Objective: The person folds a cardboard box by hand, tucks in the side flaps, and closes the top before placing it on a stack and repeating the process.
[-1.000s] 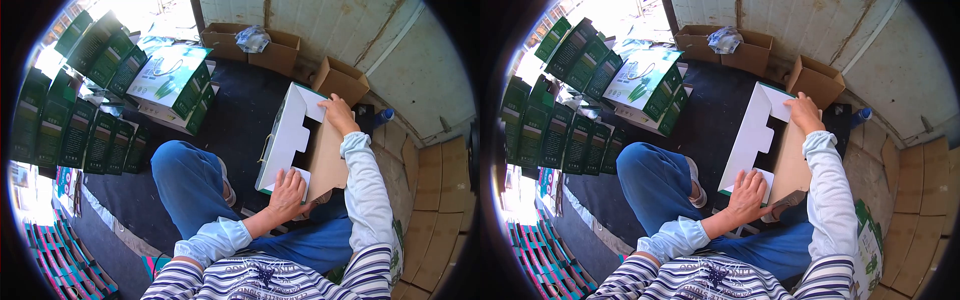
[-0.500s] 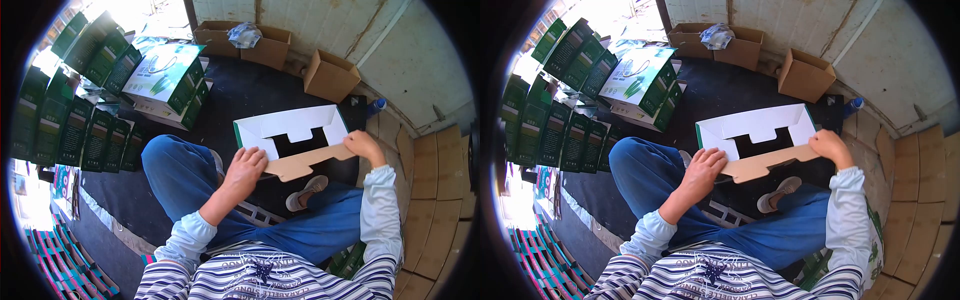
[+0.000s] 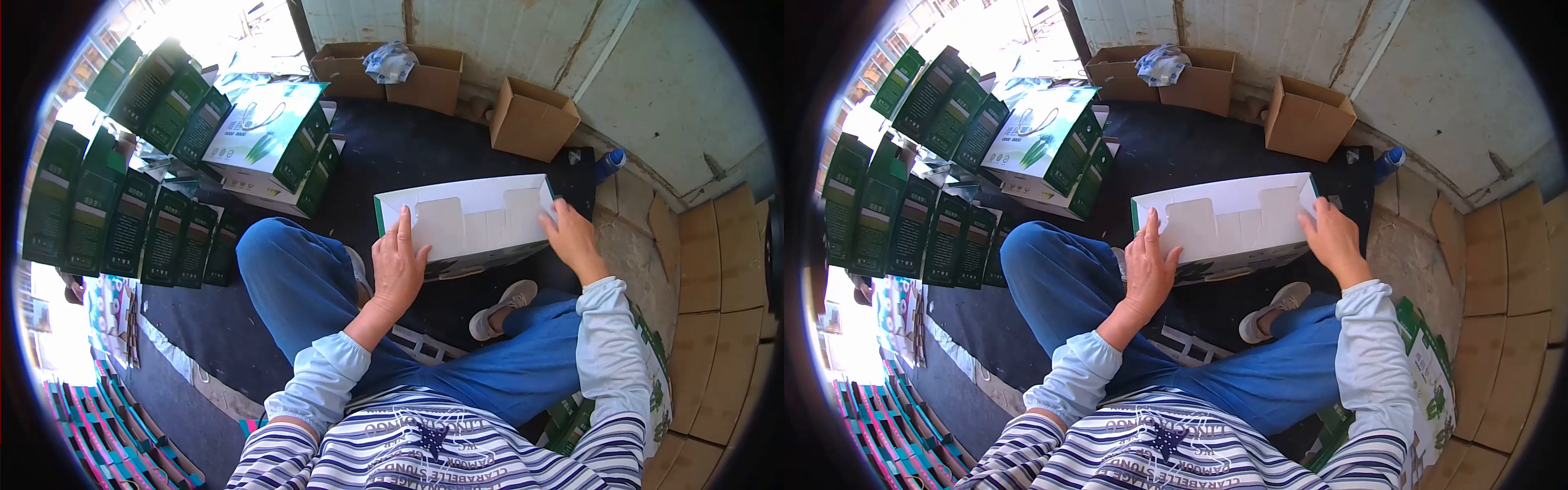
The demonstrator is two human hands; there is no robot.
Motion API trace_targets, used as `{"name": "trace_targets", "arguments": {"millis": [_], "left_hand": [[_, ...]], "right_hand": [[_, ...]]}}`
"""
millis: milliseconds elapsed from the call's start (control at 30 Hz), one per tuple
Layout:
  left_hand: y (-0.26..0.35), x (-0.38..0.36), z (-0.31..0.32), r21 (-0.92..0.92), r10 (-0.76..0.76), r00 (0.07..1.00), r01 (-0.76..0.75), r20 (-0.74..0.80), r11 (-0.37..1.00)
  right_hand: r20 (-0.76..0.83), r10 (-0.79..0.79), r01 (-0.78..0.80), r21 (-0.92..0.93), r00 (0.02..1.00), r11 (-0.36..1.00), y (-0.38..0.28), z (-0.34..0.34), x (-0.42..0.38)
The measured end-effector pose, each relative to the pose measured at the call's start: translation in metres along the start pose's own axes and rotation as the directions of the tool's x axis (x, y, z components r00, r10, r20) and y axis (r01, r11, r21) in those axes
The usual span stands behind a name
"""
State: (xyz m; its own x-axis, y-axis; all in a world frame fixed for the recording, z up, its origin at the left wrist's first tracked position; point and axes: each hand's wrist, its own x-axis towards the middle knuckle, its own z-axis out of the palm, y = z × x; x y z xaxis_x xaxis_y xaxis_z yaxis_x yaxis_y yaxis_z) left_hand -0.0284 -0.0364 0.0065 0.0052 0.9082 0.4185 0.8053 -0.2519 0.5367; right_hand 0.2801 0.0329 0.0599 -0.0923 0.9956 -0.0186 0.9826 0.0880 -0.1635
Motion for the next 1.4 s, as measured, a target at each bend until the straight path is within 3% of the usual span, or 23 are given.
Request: {"name": "trace_targets", "arguments": {"millis": [67,133,233,333,833,1033,1133,1367,1400], "left_hand": [[-0.001,-0.001,0.004,0.140,0.085,0.996,-0.084,-0.002,0.987],[-0.005,-0.001,0.006,0.342,0.183,0.981,-0.196,0.070,0.919],[0.003,-0.001,0.001,0.285,0.230,0.949,-0.286,0.215,0.915],[-0.002,-0.004,0.009,0.283,0.242,0.916,-0.336,0.318,0.898],[-0.003,0.003,0.013,0.261,0.250,0.894,-0.359,0.372,0.896],[-0.004,0.005,0.012,0.220,0.257,0.893,-0.353,0.369,0.910],[-0.004,0.006,0.012,0.211,0.261,0.890,-0.355,0.374,0.911],[-0.004,0.000,0.009,0.212,0.255,0.909,-0.335,0.331,0.918],[-0.004,0.001,0.004,0.165,0.250,0.931,-0.300,0.267,0.940]], "right_hand": [[-0.190,-0.215,0.210,-0.046,0.958,0.977,-0.011,0.000,-0.008],[-0.094,-0.319,0.315,-0.055,0.943,0.947,-0.021,-0.002,-0.013],[0.001,-0.391,0.389,-0.110,0.920,0.915,-0.017,0.009,-0.016],[-0.037,-0.449,0.444,-0.096,0.893,0.891,-0.016,0.017,-0.011],[0.146,-0.463,0.470,-0.017,0.874,0.882,-0.019,0.017,0.003],[0.305,-0.411,0.429,0.009,0.859,0.903,-0.023,0.008,0.008],[0.305,-0.395,0.415,-0.002,0.867,0.910,-0.022,0.012,0.007],[0.069,-0.458,0.454,0.064,0.886,0.889,-0.024,0.005,-0.001],[0.001,-0.418,0.417,0.070,0.908,0.906,-0.022,0.003,0.003]]}}
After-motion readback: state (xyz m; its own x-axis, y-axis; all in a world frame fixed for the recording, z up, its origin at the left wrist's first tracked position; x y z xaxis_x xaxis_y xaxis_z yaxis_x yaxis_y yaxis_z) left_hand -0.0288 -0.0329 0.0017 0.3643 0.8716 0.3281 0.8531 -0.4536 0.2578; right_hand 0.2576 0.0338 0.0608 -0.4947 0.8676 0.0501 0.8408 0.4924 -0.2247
